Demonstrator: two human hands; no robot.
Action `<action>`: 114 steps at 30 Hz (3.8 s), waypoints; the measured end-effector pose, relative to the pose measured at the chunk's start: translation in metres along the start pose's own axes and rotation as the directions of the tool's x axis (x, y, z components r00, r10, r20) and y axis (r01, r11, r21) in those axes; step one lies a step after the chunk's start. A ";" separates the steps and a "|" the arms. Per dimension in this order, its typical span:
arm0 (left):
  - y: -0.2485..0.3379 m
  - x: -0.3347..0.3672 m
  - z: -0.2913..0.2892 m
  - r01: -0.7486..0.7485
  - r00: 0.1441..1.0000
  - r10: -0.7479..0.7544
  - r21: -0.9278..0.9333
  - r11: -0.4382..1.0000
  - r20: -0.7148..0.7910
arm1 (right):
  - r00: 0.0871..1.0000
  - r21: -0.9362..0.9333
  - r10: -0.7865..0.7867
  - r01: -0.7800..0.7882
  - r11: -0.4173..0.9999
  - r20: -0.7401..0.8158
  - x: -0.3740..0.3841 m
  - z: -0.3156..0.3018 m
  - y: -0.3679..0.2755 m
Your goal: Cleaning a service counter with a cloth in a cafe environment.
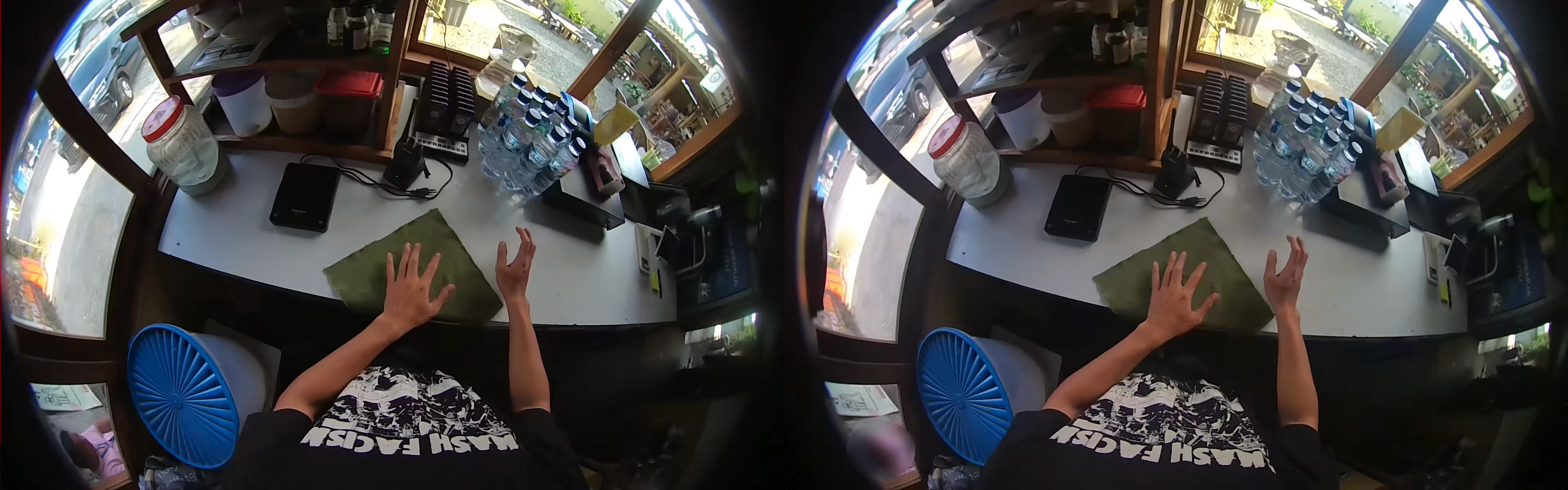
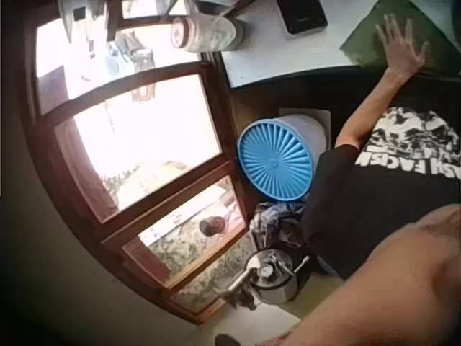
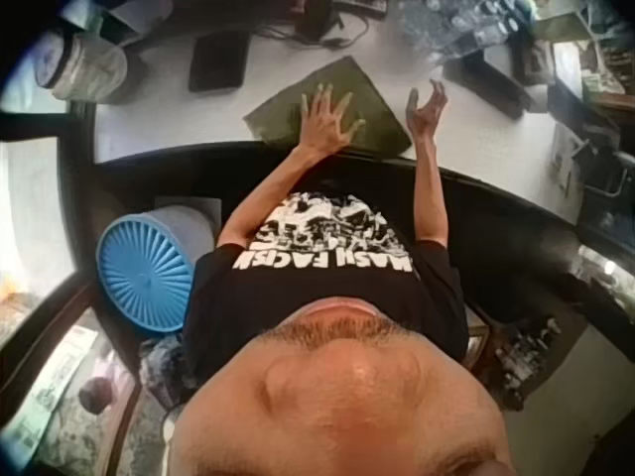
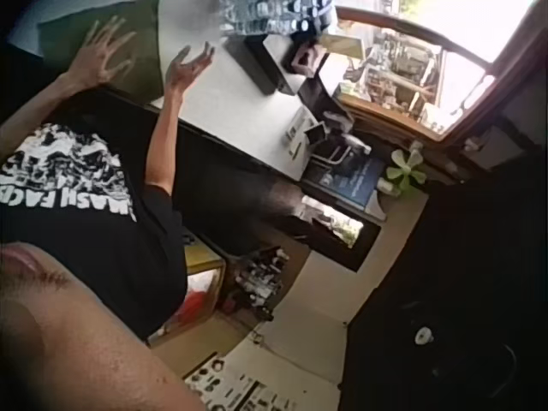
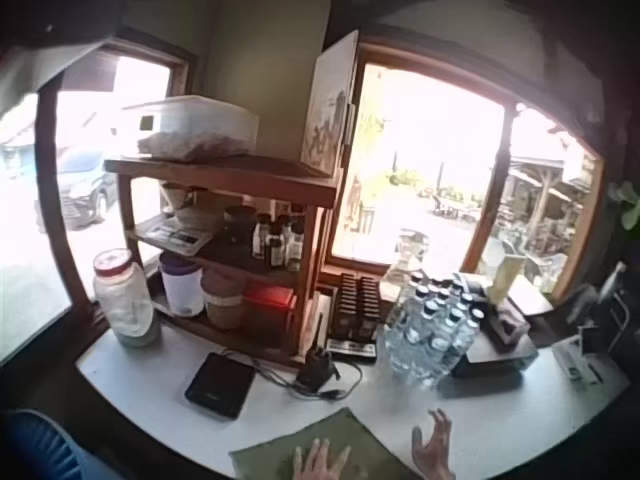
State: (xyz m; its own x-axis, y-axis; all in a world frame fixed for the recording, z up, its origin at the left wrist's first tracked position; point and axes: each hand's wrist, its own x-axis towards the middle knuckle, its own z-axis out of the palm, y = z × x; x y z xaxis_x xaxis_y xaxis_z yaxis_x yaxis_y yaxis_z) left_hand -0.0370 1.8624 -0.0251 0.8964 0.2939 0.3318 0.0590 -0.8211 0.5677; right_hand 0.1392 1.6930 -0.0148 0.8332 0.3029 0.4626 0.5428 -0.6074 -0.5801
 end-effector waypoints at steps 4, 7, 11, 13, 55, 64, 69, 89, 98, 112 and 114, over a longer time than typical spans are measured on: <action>0.013 0.010 0.059 -0.048 0.990 0.011 0.262 0.964 0.138 | 0.898 -0.339 0.417 -0.439 0.832 -0.138 -0.012 -0.071 0.115; 0.034 0.010 0.076 -0.321 0.924 0.256 0.208 0.924 0.284 | 0.732 -0.514 0.640 -0.652 0.558 -0.233 -0.030 -0.097 0.151; 0.038 0.048 0.096 -0.594 0.704 0.568 -0.084 0.800 0.426 | 0.734 -0.536 0.639 -0.644 0.546 -0.231 -0.030 -0.090 0.137; 0.036 0.082 0.103 -0.488 0.776 0.459 -0.050 0.872 0.433 | 0.748 -0.520 0.625 -0.635 0.571 -0.226 -0.036 -0.085 0.143; 0.091 0.147 0.147 -0.285 0.736 0.532 -0.521 0.805 0.419 | 0.662 -0.131 0.719 -0.748 0.651 -0.210 -0.020 -0.101 0.122; 0.067 0.173 0.133 -0.013 0.991 0.126 -0.888 0.460 0.051 | 0.884 -0.539 0.463 -0.361 0.761 0.061 -0.046 -0.015 0.024; 0.074 0.175 0.137 -0.137 0.983 0.171 -0.861 0.489 -0.060 | 0.792 -0.606 0.607 -0.510 0.610 -0.056 -0.019 -0.094 0.130; 0.079 0.158 0.147 -0.230 0.930 0.367 -0.726 0.648 0.033 | 0.723 -0.622 0.682 -0.585 0.521 -0.110 -0.024 -0.181 0.219; 0.070 0.154 0.149 -0.222 0.936 0.348 -0.692 0.687 0.045 | 0.923 -0.600 0.363 -0.219 0.769 0.127 -0.021 -0.107 0.140; 0.064 0.154 0.156 -0.112 0.955 0.273 -0.711 0.694 0.116 | 0.910 -0.581 0.396 -0.258 0.772 0.121 -0.014 -0.115 0.186; 0.056 0.154 0.158 -0.095 0.950 0.280 -0.728 0.679 0.137 | 0.984 -0.482 0.117 -0.039 0.875 0.132 -0.040 -0.108 0.155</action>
State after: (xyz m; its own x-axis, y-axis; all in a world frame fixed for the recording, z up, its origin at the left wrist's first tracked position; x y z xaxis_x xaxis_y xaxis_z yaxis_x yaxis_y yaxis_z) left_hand 0.1738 1.7846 -0.0614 0.9285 -0.0175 0.3708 -0.3647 -0.2297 0.9023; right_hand 0.1788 1.5071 -0.0511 0.8976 0.3243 0.2985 0.3917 -0.8974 -0.2030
